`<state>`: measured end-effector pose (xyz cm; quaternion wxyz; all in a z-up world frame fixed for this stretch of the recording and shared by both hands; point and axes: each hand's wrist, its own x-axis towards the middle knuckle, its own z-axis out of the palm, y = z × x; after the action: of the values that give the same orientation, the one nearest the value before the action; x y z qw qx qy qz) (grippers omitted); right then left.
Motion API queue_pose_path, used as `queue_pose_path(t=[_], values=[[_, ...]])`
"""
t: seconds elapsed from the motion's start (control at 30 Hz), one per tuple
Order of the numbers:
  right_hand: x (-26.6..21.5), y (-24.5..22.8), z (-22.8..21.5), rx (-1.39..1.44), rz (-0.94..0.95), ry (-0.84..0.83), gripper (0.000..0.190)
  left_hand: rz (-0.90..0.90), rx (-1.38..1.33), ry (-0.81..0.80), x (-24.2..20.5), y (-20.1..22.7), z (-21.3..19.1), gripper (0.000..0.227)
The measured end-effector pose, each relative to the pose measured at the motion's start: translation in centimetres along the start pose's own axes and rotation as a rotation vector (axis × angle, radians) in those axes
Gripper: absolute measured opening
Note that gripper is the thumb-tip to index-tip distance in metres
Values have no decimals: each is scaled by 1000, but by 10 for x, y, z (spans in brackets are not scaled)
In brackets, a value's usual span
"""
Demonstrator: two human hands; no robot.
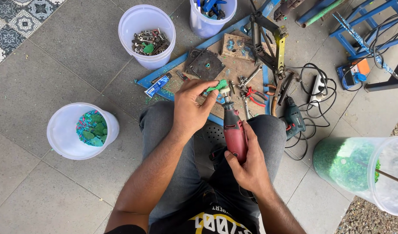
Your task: The person polishes a small green plastic object using a rotary tool.
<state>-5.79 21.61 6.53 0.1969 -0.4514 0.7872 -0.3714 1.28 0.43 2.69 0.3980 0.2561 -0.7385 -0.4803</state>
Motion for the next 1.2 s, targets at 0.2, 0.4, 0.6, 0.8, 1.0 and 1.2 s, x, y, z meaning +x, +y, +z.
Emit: queue_pose_path(t=[0.2, 0.4, 0.6, 0.8, 1.0, 1.2], values=[[2, -7, -1, 26, 95, 13, 85, -7, -29, 15, -1, 2, 0, 19], [-1, -8, -3, 0, 73, -40, 87, -43, -54, 27, 0, 4, 0, 20], [7, -9, -8, -40, -21, 36, 84, -49, -60, 0, -1, 3, -1, 20], [4, -15, -11, -51, 127, -56, 85, -84, -51, -19, 1, 0, -2, 22], [11, -20, -19, -69, 92, -20, 84, 5, -33, -31, -1, -3, 1, 20], [12, -14, -19, -70, 40, 25, 82, -33, -34, -43, 0, -1, 0, 21]])
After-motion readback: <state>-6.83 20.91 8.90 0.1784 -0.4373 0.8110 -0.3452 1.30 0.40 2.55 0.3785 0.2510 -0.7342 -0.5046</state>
